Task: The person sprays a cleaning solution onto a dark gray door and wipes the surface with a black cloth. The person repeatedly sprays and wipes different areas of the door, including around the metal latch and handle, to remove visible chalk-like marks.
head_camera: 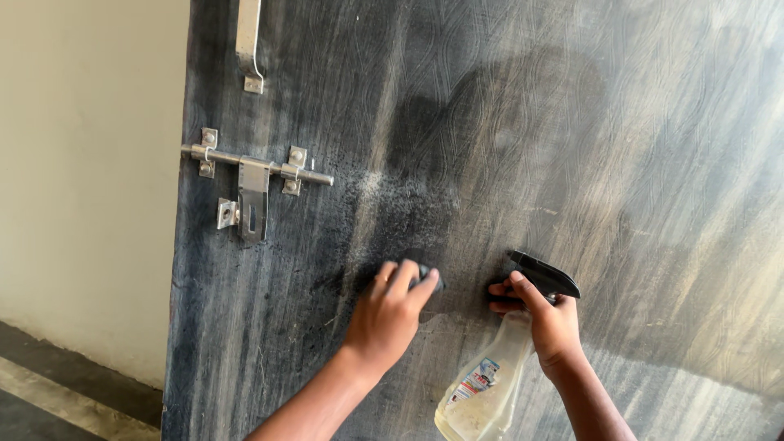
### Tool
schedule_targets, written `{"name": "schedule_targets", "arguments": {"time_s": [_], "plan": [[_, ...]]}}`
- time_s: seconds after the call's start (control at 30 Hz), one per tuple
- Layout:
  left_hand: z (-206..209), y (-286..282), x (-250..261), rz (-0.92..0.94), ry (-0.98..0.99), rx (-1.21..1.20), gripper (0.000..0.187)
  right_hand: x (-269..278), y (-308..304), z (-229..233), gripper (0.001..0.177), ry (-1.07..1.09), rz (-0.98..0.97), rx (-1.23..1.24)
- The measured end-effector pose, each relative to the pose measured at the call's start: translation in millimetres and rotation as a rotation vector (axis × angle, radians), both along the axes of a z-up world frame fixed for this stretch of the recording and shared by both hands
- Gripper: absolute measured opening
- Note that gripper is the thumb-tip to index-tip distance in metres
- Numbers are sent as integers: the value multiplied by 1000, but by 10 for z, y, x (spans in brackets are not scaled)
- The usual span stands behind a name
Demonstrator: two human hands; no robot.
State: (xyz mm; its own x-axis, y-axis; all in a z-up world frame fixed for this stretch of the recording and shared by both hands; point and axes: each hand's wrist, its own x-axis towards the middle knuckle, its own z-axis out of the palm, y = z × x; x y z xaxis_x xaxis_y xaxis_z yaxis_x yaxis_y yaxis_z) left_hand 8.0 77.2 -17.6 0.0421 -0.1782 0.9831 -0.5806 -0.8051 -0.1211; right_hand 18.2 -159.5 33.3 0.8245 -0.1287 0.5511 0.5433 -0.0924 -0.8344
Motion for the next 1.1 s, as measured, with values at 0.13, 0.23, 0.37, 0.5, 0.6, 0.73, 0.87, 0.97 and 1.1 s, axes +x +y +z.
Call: {"name": "schedule_targets", "arguments": {"time_s": [0.13,0.23,0.37,0.5,0.6,0.73,0.87,0.97,1.1], "plan": [[-40,-25,-17,11,-35,140,26,3,-2,-2,29,-24,22,12],[263,-27,95,-17,22,118,21,-1,-1,-4,29,-35,25,0],[407,149,113,-50,53,-130,15,-16,-2,-1,30,-2,-13,-14],[136,187,18,-27,8,-118,17,-5,11,12,31,-9,-11,-1],[118,27,19,-71,18,-30,19,-2,2,-7,30,-1,-13,-6],[497,-150,115,-70,47,14,19,14,-12,-16,30,-7,-7,5],[622,51,57,-60,26,-159,15,18,-8,-16,30,-18,-9,-2],[417,132,-39,-26,54,-154,18,18,-1,-7,30,-14,-10,5],[365,-66,-4,0,-70,21,20,15,3,-13,29,-17,-6,7]]}}
